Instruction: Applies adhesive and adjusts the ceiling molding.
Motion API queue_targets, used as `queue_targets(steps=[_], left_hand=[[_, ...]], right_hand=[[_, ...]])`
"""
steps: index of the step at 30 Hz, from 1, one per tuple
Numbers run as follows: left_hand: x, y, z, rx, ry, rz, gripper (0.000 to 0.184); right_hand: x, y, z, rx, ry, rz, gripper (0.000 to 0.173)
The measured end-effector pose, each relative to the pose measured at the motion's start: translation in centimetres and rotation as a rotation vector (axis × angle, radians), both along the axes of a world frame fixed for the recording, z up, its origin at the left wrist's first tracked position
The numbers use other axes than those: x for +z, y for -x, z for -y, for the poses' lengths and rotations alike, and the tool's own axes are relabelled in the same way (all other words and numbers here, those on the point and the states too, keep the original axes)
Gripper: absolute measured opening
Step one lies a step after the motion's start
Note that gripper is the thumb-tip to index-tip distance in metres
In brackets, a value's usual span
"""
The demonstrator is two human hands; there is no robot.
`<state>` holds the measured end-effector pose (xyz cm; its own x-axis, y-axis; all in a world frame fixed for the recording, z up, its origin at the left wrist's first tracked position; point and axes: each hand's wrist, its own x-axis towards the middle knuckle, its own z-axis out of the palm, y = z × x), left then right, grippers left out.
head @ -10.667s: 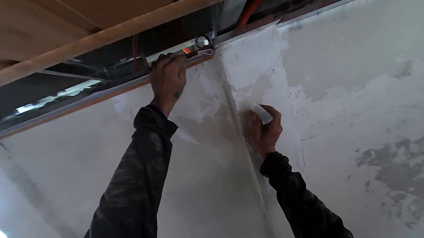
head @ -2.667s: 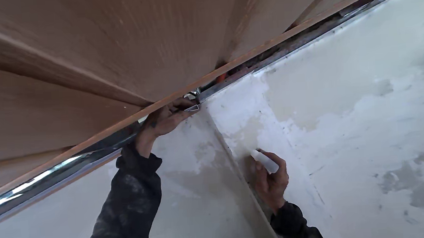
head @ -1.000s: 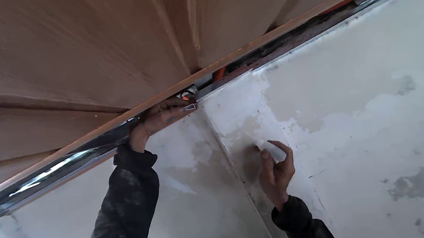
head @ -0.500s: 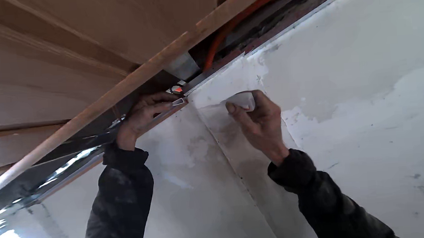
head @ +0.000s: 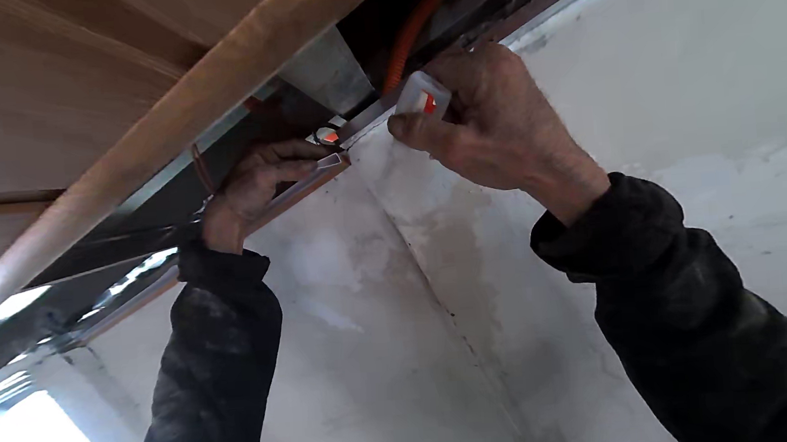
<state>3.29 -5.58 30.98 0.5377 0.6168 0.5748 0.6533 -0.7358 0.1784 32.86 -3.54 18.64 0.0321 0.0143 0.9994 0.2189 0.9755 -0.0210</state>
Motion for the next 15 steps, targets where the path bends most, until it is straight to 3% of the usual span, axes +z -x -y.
queue_targets(steps=[8,15], left_hand=[[0.0,0.1,-0.1,0.002,-0.043,0.000,0.024],[-0.1,0.2,-0.1,-0.022,-0.012,0.014,0.025]], right_hand=[[-1.9,2.6,-1.3,0.040,-0.246,-0.262,0.023],[-5.0,5.6,-2.6,0.013,-0.225,-0.371,0.028]])
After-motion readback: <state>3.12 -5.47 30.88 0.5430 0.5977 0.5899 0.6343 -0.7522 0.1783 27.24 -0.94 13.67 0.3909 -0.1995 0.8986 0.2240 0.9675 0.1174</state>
